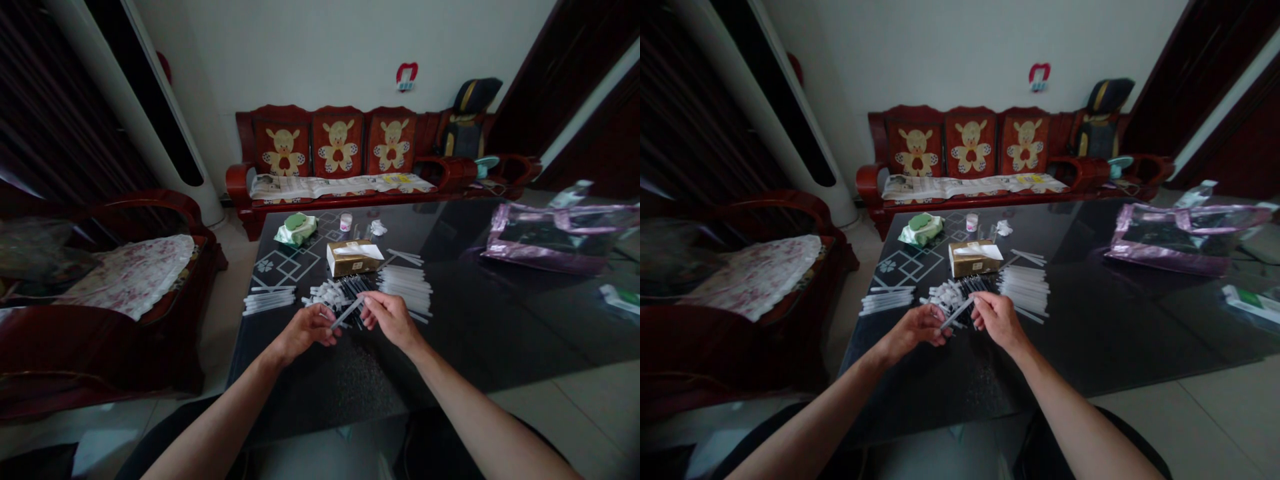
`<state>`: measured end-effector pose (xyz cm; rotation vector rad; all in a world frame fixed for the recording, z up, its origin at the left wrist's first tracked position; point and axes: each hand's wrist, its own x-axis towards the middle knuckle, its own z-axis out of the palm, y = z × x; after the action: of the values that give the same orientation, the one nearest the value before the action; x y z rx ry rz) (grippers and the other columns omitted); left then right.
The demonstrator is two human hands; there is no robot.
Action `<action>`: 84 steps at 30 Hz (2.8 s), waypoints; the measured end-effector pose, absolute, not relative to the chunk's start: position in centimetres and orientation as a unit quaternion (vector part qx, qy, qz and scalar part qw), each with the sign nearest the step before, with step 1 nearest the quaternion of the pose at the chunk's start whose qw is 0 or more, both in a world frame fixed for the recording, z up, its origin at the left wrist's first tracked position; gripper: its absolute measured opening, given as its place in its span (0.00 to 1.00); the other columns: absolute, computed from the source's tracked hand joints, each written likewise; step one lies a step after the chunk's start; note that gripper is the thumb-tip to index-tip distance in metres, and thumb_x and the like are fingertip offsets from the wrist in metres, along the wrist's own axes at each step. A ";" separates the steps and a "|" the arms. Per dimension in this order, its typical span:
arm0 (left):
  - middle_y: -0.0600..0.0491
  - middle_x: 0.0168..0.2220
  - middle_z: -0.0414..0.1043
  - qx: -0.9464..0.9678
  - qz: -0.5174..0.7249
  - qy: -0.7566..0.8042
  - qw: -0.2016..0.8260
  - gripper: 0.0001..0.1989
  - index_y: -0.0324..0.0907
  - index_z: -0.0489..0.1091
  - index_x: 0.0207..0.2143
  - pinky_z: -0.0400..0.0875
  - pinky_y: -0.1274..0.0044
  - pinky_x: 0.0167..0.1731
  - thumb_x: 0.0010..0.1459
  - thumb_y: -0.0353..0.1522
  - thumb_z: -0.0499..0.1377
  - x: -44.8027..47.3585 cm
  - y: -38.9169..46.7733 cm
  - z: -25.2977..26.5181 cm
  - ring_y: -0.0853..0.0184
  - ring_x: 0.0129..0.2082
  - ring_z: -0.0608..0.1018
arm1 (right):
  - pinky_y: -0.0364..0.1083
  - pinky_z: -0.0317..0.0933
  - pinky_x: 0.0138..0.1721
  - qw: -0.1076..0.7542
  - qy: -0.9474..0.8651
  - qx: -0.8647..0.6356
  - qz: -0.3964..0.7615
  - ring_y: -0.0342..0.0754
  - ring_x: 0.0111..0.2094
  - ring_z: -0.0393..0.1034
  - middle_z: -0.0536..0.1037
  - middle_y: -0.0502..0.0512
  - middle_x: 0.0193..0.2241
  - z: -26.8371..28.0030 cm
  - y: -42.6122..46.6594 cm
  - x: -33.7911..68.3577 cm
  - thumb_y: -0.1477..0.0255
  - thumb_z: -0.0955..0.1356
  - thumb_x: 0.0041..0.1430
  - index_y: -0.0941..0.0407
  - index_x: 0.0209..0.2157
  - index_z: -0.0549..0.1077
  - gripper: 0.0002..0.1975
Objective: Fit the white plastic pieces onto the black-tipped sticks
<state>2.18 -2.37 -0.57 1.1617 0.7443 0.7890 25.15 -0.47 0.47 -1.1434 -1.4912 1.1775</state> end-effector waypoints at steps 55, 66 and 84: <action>0.47 0.32 0.76 0.452 0.439 0.412 0.658 0.20 0.37 0.67 0.37 0.71 0.72 0.33 0.47 0.39 0.67 1.7 -2.1 0.4 0.64 0.30 0.78 | 0.43 0.54 0.30 0.088 -0.761 -0.636 0.095 0.50 0.33 0.73 0.78 0.56 0.28 -2.7 0.7 26.4 0.70 0.68 0.53 0.56 0.29 0.74 0.05; 0.48 0.31 0.76 0.451 0.432 0.419 0.659 0.19 0.37 0.67 0.36 0.71 0.73 0.32 0.46 0.39 0.67 1.6 -2.1 0.3 0.64 0.29 0.79 | 0.41 0.54 0.28 0.149 -0.754 -0.623 0.146 0.45 0.26 0.70 0.76 0.52 0.23 -2.2 0.7 26.8 0.74 0.66 0.50 0.56 0.27 0.72 0.03; 0.47 0.31 0.75 0.552 0.346 0.350 0.674 0.17 0.36 0.71 0.38 0.68 0.77 0.28 0.50 0.38 0.65 2.0 -2.3 -0.8 0.69 0.27 0.76 | 0.44 0.68 0.20 0.431 -0.462 -0.441 0.638 0.45 0.19 0.71 0.77 0.53 0.20 1.3 0.0 26.8 0.70 0.73 0.44 0.61 0.31 0.73 0.12</action>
<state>2.04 -2.33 -0.80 1.2414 0.7874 0.7791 26.76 0.00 1.29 -1.0995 -1.1511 1.5904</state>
